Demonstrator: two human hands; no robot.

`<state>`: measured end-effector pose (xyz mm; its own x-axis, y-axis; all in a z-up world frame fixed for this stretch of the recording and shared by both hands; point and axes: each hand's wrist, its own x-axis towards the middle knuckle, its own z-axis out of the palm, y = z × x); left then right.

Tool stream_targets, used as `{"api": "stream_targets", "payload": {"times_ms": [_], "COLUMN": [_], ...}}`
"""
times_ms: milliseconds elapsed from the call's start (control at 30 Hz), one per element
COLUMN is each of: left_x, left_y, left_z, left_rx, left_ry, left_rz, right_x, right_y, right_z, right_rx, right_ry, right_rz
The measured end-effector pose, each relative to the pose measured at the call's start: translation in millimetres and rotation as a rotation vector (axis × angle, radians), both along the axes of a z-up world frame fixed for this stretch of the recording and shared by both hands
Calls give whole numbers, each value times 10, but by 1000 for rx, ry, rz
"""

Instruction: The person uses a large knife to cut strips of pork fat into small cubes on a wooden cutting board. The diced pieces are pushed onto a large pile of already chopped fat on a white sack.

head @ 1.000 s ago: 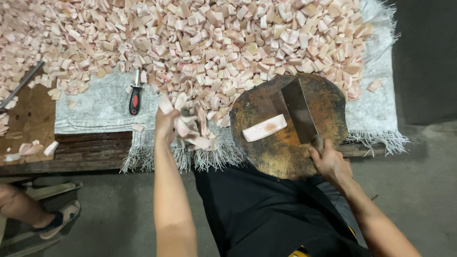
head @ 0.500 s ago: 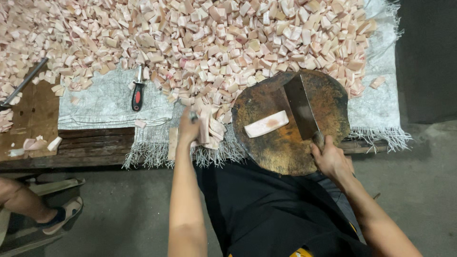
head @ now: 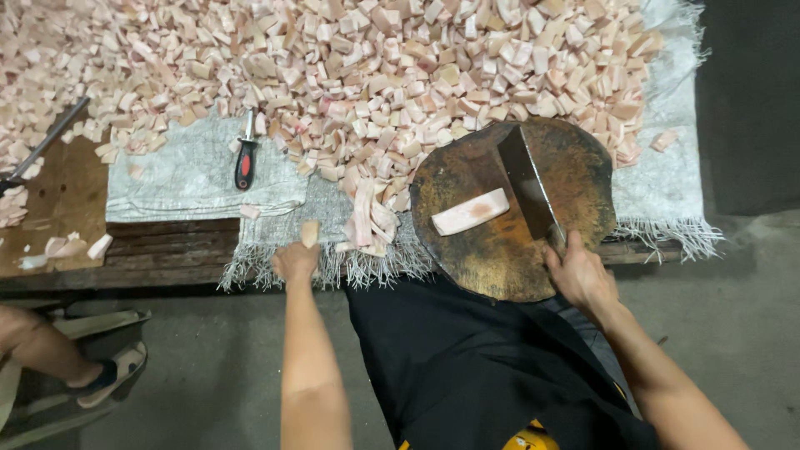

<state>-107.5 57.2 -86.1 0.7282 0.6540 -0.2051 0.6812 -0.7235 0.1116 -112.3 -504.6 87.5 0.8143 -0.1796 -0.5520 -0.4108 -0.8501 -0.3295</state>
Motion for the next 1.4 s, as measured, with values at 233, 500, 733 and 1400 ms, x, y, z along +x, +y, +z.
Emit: {"api": "stream_targets", "payload": {"times_ms": [233, 500, 733, 1400], "left_x": [96, 705, 335, 272], "left_y": [-727, -2763, -3187, -3660], "left_z": [847, 1067, 1071, 996], "left_rx": [-484, -64, -101, -110], "left_ry": [-589, -626, -374, -137], "left_rz": [-318, -920, -940, -976], "right_x": [44, 25, 9, 41], "right_y": [-7, -139, -194, -174], "right_z": [30, -305, -473, -45], "right_rx": [10, 35, 135, 257], "right_ry": [102, 21, -54, 35], "right_rz": [0, -26, -58, -99]}}
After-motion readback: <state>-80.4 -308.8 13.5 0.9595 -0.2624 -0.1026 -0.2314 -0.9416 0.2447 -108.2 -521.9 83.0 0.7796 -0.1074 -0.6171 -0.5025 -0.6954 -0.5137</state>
